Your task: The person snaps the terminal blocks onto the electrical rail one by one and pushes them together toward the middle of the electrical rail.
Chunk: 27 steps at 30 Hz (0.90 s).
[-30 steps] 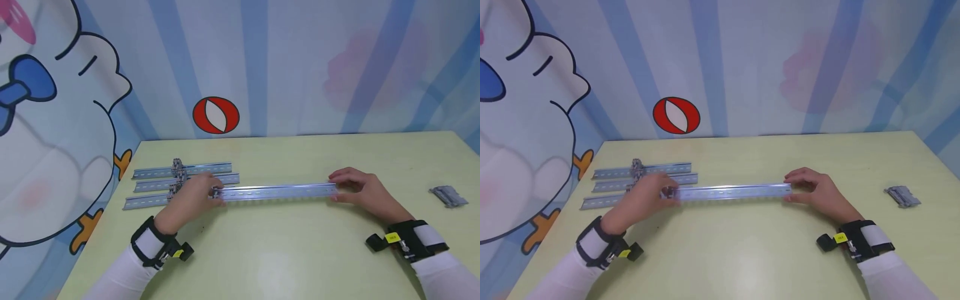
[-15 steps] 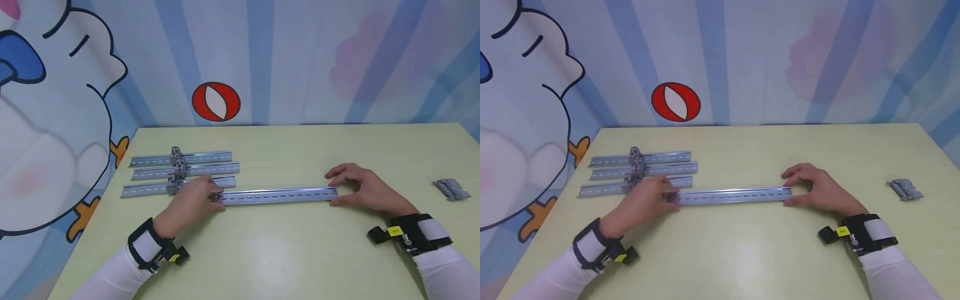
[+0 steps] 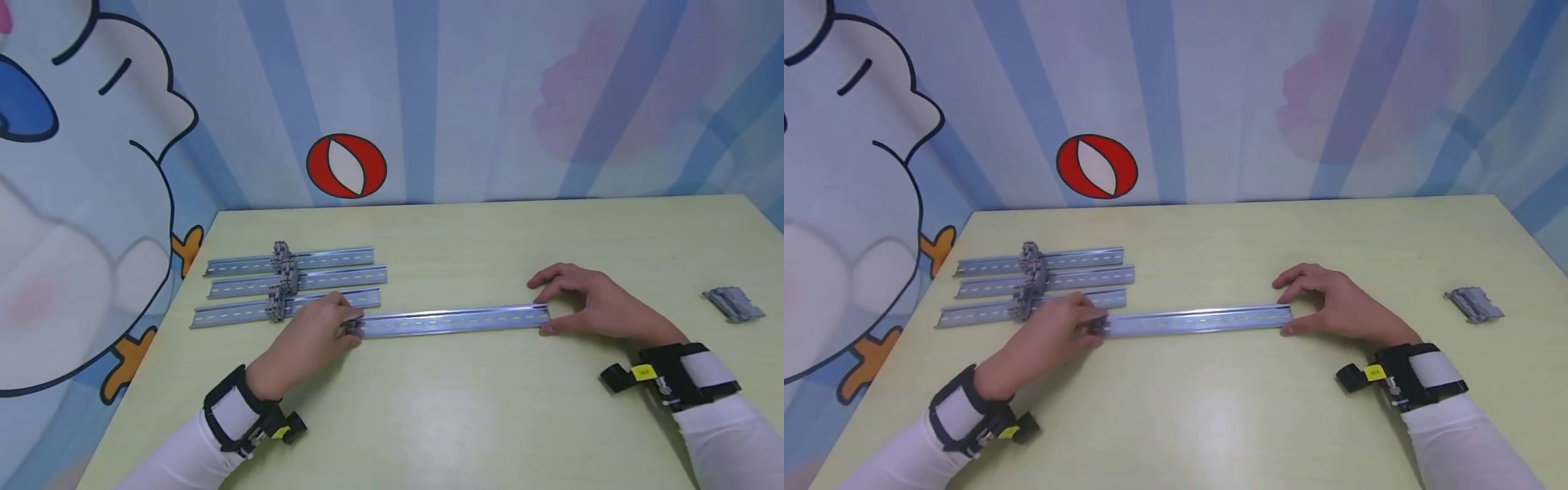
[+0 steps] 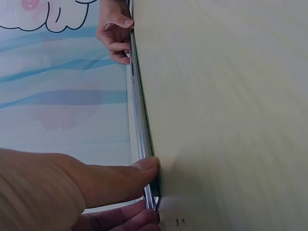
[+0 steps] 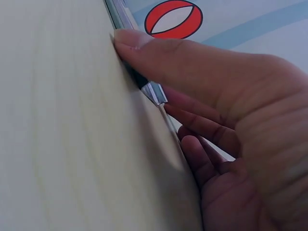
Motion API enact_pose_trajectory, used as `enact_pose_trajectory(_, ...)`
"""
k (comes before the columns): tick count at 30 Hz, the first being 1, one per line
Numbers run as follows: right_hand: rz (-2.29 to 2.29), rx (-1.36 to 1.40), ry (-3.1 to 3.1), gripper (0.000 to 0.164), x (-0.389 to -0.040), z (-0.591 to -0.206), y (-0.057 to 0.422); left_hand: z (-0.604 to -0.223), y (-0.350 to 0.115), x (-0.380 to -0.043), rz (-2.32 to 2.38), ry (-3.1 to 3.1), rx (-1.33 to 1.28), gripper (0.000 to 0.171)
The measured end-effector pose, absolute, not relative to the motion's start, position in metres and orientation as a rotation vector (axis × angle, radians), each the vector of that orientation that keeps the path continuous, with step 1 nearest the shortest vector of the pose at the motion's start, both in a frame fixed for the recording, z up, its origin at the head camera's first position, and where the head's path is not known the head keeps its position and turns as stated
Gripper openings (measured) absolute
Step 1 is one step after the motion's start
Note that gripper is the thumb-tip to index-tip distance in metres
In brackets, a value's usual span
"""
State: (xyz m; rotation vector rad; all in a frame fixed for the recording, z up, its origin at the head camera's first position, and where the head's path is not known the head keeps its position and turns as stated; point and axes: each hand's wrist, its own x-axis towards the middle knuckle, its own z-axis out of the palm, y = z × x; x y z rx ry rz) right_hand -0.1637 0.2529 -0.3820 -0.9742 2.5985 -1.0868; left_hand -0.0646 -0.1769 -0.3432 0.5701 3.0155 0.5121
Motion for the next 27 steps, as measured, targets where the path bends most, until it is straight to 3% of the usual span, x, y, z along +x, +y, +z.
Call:
enact_pose_trajectory(9,-1.096,-0.953,2.597,0.035,-0.162,-0.382,0.255,-0.344,-0.170,-0.055,0.426,3.071,0.601,0.044)
enact_pose_trajectory(14,-1.179,-0.864,2.580,0.032,-0.164,-0.382,0.252,-0.346,-0.163,-0.037,0.371,3.117,0.593,0.064)
enact_pose_trajectory(20,-1.263,-0.792,2.575,0.034,-0.167,-0.379,0.253,-0.355,-0.156,-0.020,0.223,2.983,0.680,0.103)
enact_pose_trajectory(27,-1.397,-0.558,2.670,0.042,-0.162,-0.355,0.274,-0.364,-0.156,-0.017,0.224,2.800,0.736,0.114)
